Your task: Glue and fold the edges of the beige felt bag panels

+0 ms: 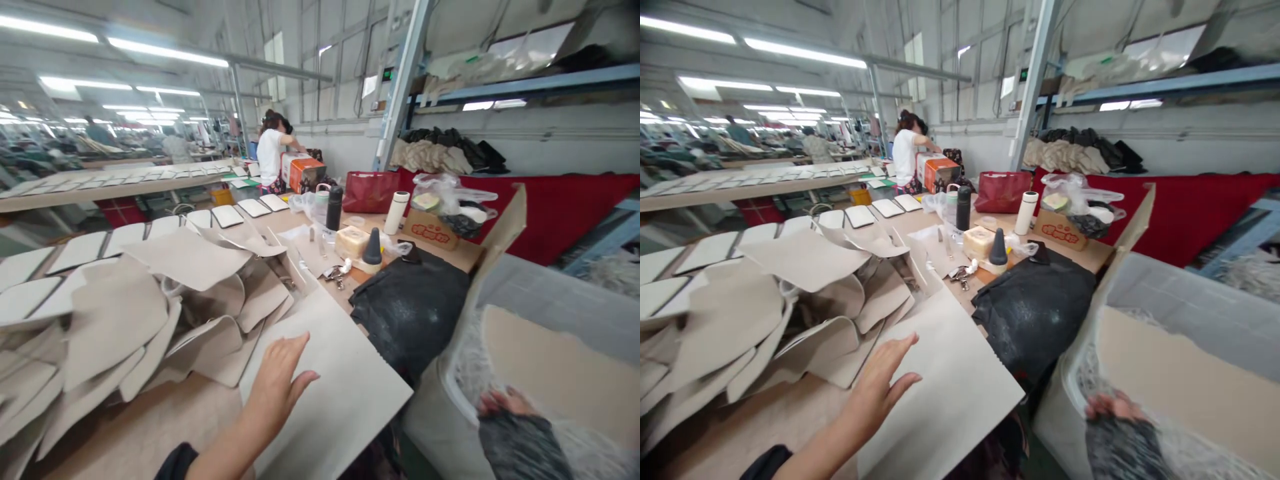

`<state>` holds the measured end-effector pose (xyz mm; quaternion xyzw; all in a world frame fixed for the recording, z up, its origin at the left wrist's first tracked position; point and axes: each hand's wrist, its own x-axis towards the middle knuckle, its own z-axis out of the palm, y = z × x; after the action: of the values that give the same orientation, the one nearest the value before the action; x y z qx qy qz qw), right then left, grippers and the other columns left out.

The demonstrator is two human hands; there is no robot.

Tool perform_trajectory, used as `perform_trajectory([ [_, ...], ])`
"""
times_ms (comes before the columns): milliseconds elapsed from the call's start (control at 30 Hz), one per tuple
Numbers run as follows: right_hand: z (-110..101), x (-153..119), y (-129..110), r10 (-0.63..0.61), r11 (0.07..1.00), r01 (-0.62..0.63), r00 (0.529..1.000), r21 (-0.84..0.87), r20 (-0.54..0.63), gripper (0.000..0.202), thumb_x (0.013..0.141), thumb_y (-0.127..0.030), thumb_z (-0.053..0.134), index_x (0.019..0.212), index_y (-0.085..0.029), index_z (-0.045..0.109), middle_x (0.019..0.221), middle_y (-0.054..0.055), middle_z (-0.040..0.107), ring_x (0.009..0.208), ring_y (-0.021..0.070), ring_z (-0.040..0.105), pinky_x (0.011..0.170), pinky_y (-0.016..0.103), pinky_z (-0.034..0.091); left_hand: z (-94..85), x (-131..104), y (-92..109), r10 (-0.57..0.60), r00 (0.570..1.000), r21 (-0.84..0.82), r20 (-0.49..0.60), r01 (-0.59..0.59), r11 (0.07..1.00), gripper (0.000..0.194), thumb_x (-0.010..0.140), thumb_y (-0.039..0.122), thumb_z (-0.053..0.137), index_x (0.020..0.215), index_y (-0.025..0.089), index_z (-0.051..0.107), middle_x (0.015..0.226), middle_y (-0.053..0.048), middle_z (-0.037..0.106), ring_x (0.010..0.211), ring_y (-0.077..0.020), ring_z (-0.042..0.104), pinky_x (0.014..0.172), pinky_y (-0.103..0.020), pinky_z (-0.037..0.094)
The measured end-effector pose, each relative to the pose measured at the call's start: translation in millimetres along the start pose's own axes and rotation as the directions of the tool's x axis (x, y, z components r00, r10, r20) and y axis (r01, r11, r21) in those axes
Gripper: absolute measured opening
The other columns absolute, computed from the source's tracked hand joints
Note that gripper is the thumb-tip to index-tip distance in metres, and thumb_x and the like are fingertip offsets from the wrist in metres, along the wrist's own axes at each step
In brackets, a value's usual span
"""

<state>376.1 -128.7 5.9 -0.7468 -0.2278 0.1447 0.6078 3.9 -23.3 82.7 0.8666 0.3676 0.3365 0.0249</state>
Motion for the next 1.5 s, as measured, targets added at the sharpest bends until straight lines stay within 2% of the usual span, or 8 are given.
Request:
perform_trajectory([
  [100, 84.8, -13.7, -20.5, -0.025, 0.991, -0.008, 0.971, 0.132, 0.239, 0.037, 0.068, -0.058, 0.053, 0.081, -0.023, 0.053, 0.061, 0.001, 0.061, 0.051, 0.0210, 0.061, 0.049, 0.037, 0.052, 6.9, -10.1, -8.8, -0.125, 0.991, -0.126, 0.052, 0.131, 0.983, 0.046, 0.085, 0.047, 0.052, 0.124, 0.022, 0.053, 0.108, -0.010, 0.068, 0.097, -0.0227, 0.064, 0.085, -0.039, 0.053],
  [233, 211.8, -37.6, -60.5, -0.250, 0.968, 0.187, 0.775, 0.167, 0.581, 0.042, 0.074, -0.054, 0.055, 0.091, -0.016, 0.061, 0.080, 0.009, 0.069, 0.068, 0.0215, 0.066, 0.059, 0.035, 0.055, 8.0, -18.4, -15.9, -0.329, 0.934, -0.259, 0.141, 0.355, 0.898, 0.038, 0.082, 0.046, 0.056, 0.112, 0.025, 0.062, 0.100, -0.008, 0.071, 0.092, -0.0219, 0.066, 0.085, -0.036, 0.052],
  [500, 354.4, -43.9, -106.9, -0.509, 0.822, 0.560, 0.639, 0.105, 0.576, 0.028, 0.077, -0.040, 0.063, 0.083, -0.013, 0.062, 0.082, 0.008, 0.067, 0.085, 0.0219, 0.063, 0.083, 0.042, 0.049, 3.0, -31.1, -22.5, -0.557, 0.758, -0.407, 0.339, 0.652, 0.639, 0.038, 0.078, 0.043, 0.060, 0.109, 0.022, 0.065, 0.100, -0.009, 0.071, 0.094, -0.0224, 0.065, 0.089, -0.035, 0.049],
  [800, 257.4, -74.8, -131.0, -0.749, 0.580, 0.807, 0.472, 0.114, 0.465, 0.035, 0.093, -0.035, 0.036, 0.104, -0.016, 0.063, 0.100, 0.018, 0.067, 0.096, 0.0302, 0.061, 0.087, 0.047, 0.047, -14.7, -5.2, -30.0, -0.635, 0.677, -0.705, 0.372, 0.651, 0.281, 0.066, 0.068, 0.049, 0.069, 0.123, 0.016, 0.053, 0.127, -0.019, 0.055, 0.109, -0.0287, 0.057, 0.092, -0.042, 0.046],
  [1000, 182.2, -143.9, -129.1, -0.877, 0.030, 0.965, -0.100, 0.261, 0.471, 0.029, 0.089, -0.013, 0.039, 0.109, -0.018, 0.059, 0.102, 0.010, 0.069, 0.087, 0.0242, 0.063, 0.071, 0.039, 0.053, -20.2, 16.4, -14.6, -0.712, 0.604, -0.918, 0.359, 0.368, -0.151, 0.071, 0.064, 0.046, 0.073, 0.125, 0.016, 0.050, 0.124, -0.016, 0.058, 0.109, -0.0292, 0.058, 0.089, -0.041, 0.048],
  [1100, 164.2, -146.2, -130.5, -0.900, 0.132, 0.933, -0.029, 0.335, 0.434, 0.027, 0.090, -0.026, 0.044, 0.113, -0.017, 0.056, 0.108, 0.011, 0.067, 0.101, 0.0251, 0.060, 0.082, 0.043, 0.051, -22.9, -1.7, -10.1, -0.796, 0.473, -0.906, 0.378, 0.363, -0.215, 0.063, 0.059, 0.033, 0.078, 0.115, 0.011, 0.058, 0.105, -0.014, 0.069, 0.097, -0.0280, 0.063, 0.088, -0.038, 0.049],
  [1300, 154.1, -123.7, -140.6, -0.677, 0.694, 0.647, 0.439, 0.315, 0.590, 0.031, 0.087, -0.033, 0.052, 0.114, -0.018, 0.058, 0.112, 0.012, 0.064, 0.105, 0.0262, 0.059, 0.093, 0.046, 0.047, -31.8, -63.9, 6.5, -0.769, 0.411, -0.839, 0.489, 0.462, -0.287, 0.071, 0.051, 0.027, 0.083, 0.116, 0.012, 0.059, 0.103, -0.014, 0.070, 0.099, -0.0314, 0.063, 0.090, -0.041, 0.046],
  [1500, 154.0, -150.6, -138.2, -0.395, 0.909, 0.246, 0.257, 0.335, 0.882, 0.026, 0.086, -0.031, 0.050, 0.105, -0.017, 0.061, 0.101, 0.009, 0.068, 0.093, 0.0217, 0.064, 0.084, 0.035, 0.052, -31.2, -106.3, 29.5, -0.657, 0.362, -0.712, 0.662, 0.576, -0.401, 0.078, 0.045, 0.029, 0.085, 0.116, 0.008, 0.060, 0.096, -0.017, 0.071, 0.093, -0.0375, 0.064, 0.091, -0.049, 0.043],
])
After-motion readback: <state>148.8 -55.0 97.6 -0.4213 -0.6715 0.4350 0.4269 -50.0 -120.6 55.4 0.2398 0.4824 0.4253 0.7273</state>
